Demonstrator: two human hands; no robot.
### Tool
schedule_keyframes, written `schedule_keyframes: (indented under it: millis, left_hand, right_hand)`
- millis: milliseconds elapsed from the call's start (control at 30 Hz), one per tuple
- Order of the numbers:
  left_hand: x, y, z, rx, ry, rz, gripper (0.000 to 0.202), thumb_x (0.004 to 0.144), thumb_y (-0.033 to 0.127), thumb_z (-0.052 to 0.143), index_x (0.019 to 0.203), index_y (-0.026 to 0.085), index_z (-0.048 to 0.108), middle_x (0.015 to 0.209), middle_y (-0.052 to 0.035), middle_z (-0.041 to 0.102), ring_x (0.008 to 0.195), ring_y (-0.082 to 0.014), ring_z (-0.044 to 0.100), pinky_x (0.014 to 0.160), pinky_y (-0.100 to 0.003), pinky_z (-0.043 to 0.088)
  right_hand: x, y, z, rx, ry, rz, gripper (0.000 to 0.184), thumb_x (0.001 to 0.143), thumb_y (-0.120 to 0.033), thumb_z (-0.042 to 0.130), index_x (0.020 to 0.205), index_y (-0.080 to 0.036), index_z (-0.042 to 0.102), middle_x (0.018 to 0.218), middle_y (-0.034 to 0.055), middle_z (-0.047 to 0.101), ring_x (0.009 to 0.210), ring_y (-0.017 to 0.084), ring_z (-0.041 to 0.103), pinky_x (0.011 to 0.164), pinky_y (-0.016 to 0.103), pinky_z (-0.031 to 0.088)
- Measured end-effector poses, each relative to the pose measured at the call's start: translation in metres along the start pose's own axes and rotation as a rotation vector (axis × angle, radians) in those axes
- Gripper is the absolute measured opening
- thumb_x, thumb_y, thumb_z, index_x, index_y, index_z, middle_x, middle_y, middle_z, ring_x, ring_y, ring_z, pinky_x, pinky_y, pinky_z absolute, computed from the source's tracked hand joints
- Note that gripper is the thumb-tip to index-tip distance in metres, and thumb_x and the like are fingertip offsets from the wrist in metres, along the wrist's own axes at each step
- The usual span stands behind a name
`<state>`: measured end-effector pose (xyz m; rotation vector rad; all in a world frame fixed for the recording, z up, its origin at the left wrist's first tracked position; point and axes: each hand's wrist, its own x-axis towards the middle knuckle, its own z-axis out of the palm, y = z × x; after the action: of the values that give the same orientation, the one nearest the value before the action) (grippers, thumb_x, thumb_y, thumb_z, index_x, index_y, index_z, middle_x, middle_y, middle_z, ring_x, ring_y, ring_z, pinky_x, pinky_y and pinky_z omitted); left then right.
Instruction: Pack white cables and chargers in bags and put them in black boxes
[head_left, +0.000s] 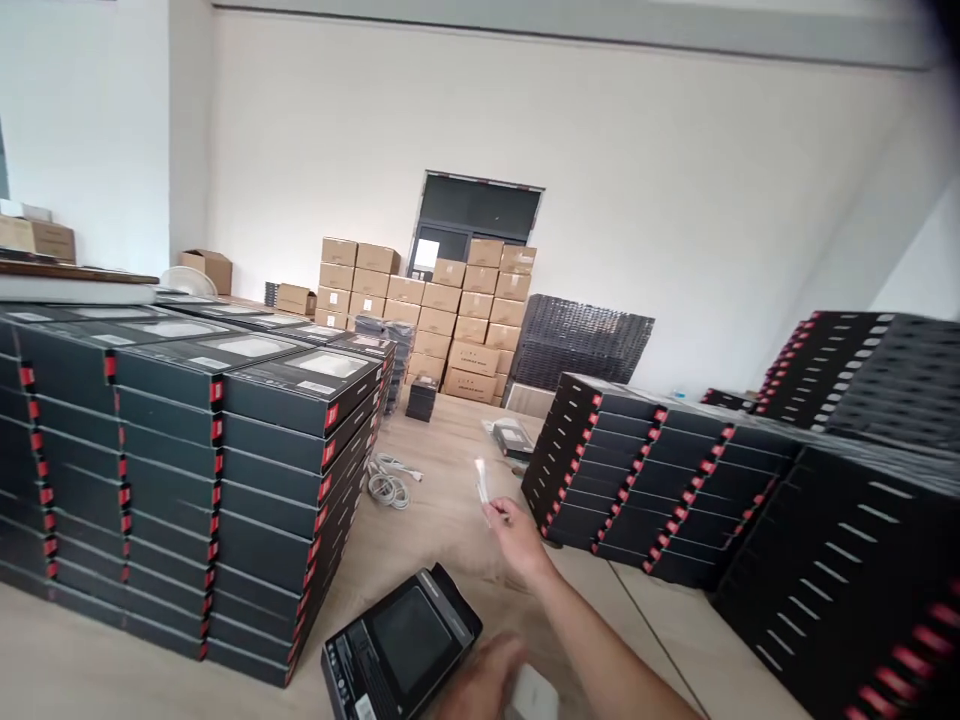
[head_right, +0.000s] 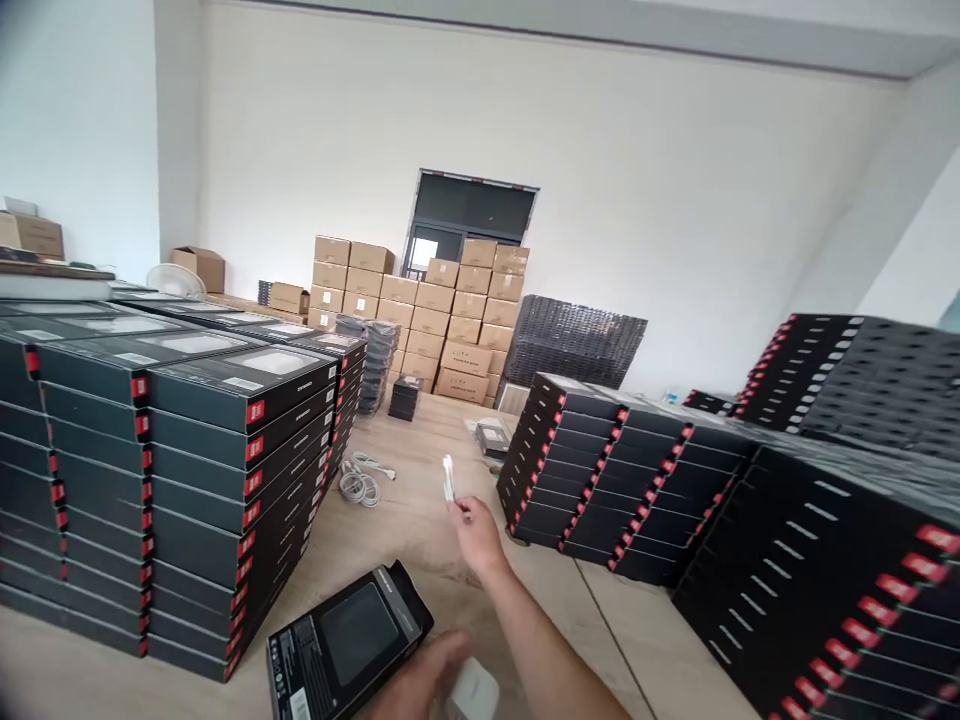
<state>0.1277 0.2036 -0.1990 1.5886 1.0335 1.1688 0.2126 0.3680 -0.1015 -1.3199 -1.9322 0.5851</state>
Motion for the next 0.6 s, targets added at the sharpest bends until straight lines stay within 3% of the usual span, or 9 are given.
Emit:
schedule_keyframes:
  millis: [67,133,200,300,367,467,600]
  left_hand:
    - [-0.008,0.016,-0.002,-0.064,0.051,0.005,0.084,0.070,0.047,0.071,0.144,0.020,0.043,0.146,-0.0153,0.049,0.135,-0.0334,0.044,0.114,-0.046,0.033]
    - [-0.015,0.035,-0.003,-0.111,0.163,0.018,0.078,0.076,0.047,0.066,0.145,0.018,0.041,0.146,-0.0154,0.049,0.136,-0.0313,0.043,0.116,-0.044,0.029]
    - [-0.021,0.057,-0.004,-0.153,0.242,0.041,0.070,0.083,0.050,0.058,0.144,0.019,0.042,0.145,-0.0144,0.050,0.134,-0.0287,0.045,0.115,-0.043,0.030]
    - [-0.031,0.088,-0.008,-0.178,0.198,0.081,0.054,0.089,0.054,0.048,0.131,0.021,0.055,0.125,-0.0110,0.065,0.111,-0.0245,0.060,0.101,-0.038,0.044]
    - [-0.035,0.099,-0.013,-0.108,0.221,0.078,0.047,0.091,0.056,0.043,0.113,0.019,0.064,0.098,-0.0065,0.070,0.088,-0.0210,0.062,0.084,-0.032,0.050]
    - [-0.040,0.098,-0.021,0.016,0.297,0.023,0.047,0.090,0.059,0.040,0.089,0.019,0.065,0.076,-0.0020,0.062,0.069,-0.0177,0.055,0.064,-0.027,0.046]
    - [-0.044,0.089,-0.025,0.072,0.196,-0.051,0.044,0.090,0.058,0.041,0.079,0.020,0.058,0.063,0.0015,0.056,0.057,-0.0148,0.051,0.056,-0.025,0.041]
  right_hand:
    - [-0.041,-0.008,-0.023,0.084,0.023,-0.019,0.045,0.086,-0.062,0.043,0.070,-0.022,0.056,0.070,0.0022,0.058,0.071,0.021,0.057,0.068,0.031,0.045]
    - [-0.086,-0.016,-0.039,0.185,0.032,-0.020,0.049,0.084,-0.068,0.043,0.072,-0.023,0.056,0.067,0.0003,0.056,0.064,0.018,0.054,0.062,0.029,0.043]
    - [-0.126,-0.023,-0.045,0.440,-0.035,0.018,0.046,0.082,-0.067,0.051,0.076,-0.022,0.059,0.068,-0.0005,0.057,0.059,0.016,0.050,0.055,0.027,0.039]
    - [-0.166,-0.033,-0.041,0.828,-0.187,0.062,0.041,0.080,-0.063,0.062,0.083,-0.022,0.064,0.073,0.0004,0.060,0.058,0.013,0.048,0.052,0.025,0.037]
    - [-0.178,-0.040,-0.038,0.837,-0.231,0.051,0.040,0.080,-0.061,0.064,0.083,-0.021,0.067,0.070,0.0006,0.060,0.057,0.013,0.048,0.051,0.024,0.037]
    - [-0.181,-0.046,-0.040,0.744,-0.182,0.011,0.038,0.078,-0.057,0.069,0.084,-0.020,0.070,0.064,-0.0001,0.059,0.059,0.014,0.050,0.054,0.024,0.038]
    - [-0.178,-0.043,-0.047,0.786,-0.038,0.027,0.042,0.075,-0.056,0.071,0.096,-0.020,0.071,0.067,-0.0010,0.061,0.057,0.012,0.047,0.052,0.023,0.036]
